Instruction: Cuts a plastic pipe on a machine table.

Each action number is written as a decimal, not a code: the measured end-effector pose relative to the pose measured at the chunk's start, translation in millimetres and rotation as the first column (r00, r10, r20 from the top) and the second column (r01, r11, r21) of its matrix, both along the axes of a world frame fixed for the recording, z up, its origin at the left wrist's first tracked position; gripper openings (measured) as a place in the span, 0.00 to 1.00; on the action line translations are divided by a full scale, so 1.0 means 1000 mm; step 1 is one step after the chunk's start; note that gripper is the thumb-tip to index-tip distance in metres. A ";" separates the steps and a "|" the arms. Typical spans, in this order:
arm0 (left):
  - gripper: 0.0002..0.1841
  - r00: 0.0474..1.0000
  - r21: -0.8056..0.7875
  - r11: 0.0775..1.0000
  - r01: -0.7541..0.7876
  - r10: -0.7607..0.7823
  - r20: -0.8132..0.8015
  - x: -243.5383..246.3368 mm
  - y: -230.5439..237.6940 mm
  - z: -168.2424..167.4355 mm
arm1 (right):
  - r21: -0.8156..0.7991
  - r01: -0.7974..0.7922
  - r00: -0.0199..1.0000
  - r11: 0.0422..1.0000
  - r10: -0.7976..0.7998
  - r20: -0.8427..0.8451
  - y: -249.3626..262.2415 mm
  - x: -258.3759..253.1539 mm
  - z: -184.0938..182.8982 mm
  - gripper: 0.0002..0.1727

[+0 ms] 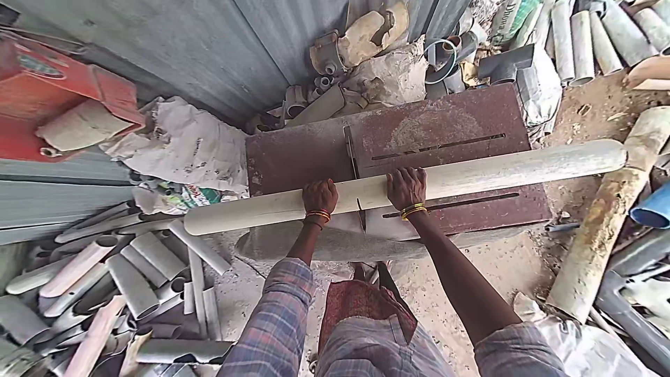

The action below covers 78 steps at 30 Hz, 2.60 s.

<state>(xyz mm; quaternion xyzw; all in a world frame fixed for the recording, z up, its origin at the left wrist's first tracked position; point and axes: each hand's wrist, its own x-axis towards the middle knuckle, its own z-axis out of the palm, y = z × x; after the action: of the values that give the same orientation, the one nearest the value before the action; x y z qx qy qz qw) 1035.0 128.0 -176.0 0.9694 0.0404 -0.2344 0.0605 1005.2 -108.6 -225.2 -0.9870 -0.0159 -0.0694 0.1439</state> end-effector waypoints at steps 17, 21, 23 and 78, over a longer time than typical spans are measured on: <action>0.24 0.871 -0.063 0.984 0.168 -0.118 0.477 -0.037 0.040 -0.037 | -0.060 0.005 0.942 0.998 -0.025 -0.333 -0.003 0.026 0.016 0.27; 0.23 0.921 -0.087 0.989 0.117 -0.075 0.383 -0.027 0.037 -0.028 | -0.086 0.014 0.924 0.996 -0.046 -0.381 -0.002 0.031 0.018 0.27; 0.23 0.945 -0.098 0.990 0.105 -0.069 0.320 -0.021 0.038 -0.023 | -0.101 0.024 0.917 0.995 -0.062 -0.394 0.001 0.032 0.018 0.28; 0.26 0.986 -0.114 0.991 -0.066 0.083 0.148 -0.005 0.004 -0.010 | -0.037 -0.163 0.981 0.986 0.158 -0.110 -0.004 0.011 0.014 0.26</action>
<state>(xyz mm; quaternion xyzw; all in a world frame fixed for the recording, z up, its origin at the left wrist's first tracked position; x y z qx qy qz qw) 1030.4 132.5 -186.0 0.9776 0.0591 -0.1590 0.1245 1016.2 -113.0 -211.2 -0.9878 -0.0891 -0.0046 0.1272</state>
